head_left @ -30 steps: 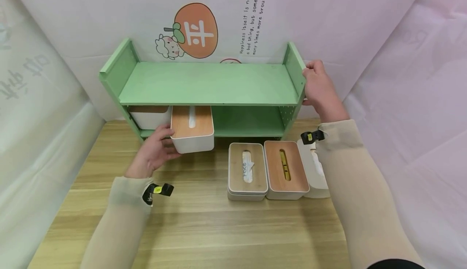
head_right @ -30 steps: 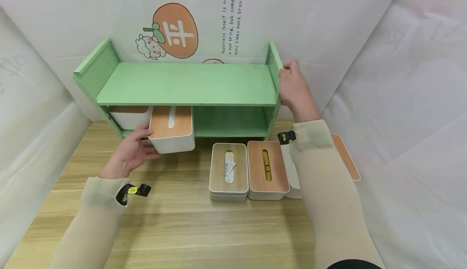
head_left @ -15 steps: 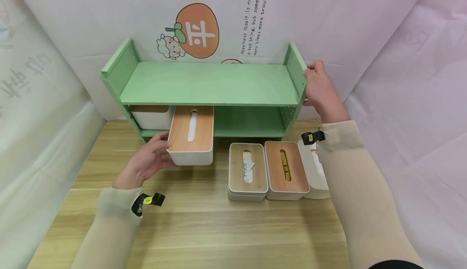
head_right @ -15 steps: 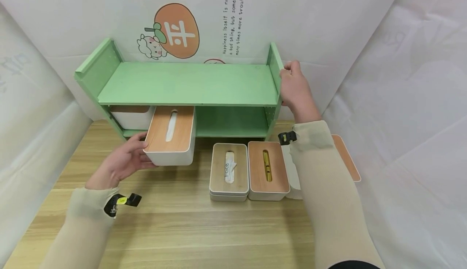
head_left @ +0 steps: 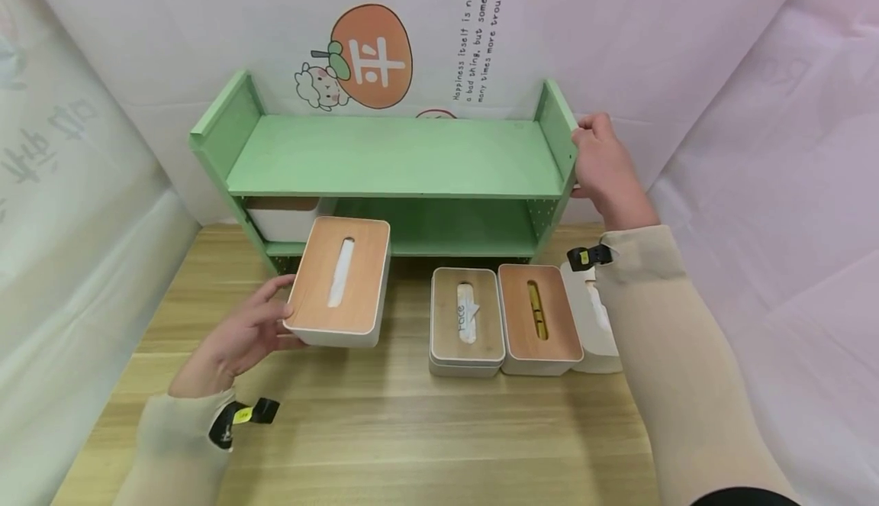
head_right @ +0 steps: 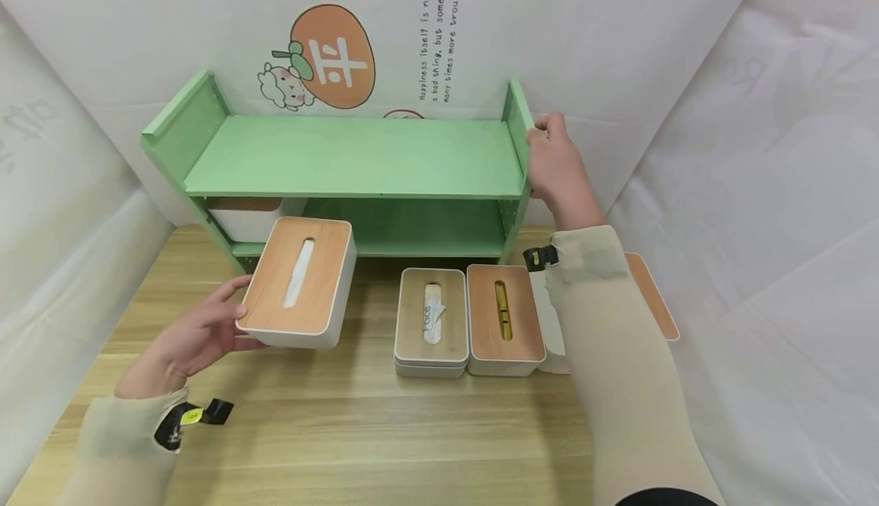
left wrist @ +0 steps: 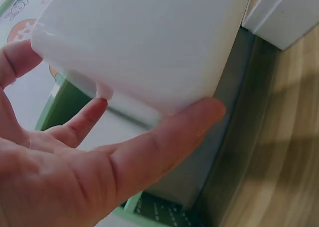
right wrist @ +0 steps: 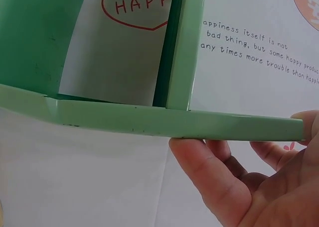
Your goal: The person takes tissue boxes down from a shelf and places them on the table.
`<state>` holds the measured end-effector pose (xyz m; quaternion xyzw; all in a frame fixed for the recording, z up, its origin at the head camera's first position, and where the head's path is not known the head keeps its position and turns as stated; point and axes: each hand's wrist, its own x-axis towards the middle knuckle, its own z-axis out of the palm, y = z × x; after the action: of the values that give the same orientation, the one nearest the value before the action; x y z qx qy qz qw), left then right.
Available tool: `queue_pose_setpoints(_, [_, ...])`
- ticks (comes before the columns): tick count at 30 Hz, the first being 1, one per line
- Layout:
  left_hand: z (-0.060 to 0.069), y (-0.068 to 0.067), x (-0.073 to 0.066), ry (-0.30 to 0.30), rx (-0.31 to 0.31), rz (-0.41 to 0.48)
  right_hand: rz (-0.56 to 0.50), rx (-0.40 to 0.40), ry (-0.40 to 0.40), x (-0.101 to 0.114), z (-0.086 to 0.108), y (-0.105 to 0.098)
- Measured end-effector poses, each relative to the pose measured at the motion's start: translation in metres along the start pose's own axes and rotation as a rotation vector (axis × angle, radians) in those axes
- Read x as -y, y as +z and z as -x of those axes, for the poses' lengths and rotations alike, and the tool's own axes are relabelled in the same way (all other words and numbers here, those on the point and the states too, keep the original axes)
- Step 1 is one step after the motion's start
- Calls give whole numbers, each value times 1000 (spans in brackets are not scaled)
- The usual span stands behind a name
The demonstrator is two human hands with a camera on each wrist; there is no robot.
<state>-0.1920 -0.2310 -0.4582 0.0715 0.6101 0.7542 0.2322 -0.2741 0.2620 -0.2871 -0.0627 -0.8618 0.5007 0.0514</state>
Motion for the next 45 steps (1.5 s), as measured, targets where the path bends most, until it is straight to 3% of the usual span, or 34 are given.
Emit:
queue_pose_setpoints(4, [11,-9,11,5,14,-5,-1,-1,-4,1,0,0])
queue_pose_setpoints(9, [14,-17,26,-44,-4,14,6,-6,-7,1,0,0])
queue_pose_setpoints(15, [11,-24,38,-102,-86,-55,2,-9,-7,2,0,0])
queue_pose_setpoints(23, [-1,-25,51,-179,-125,-109,8,-20,-7,2,1,1])
queue_pose_setpoints(36, [-14,-14,61,-178,-18,-131,22,-19,-1,1,0,3])
queue_pose_setpoints(45, [-22,2,67,-183,-11,-167,16,-25,-12,0,1,4])
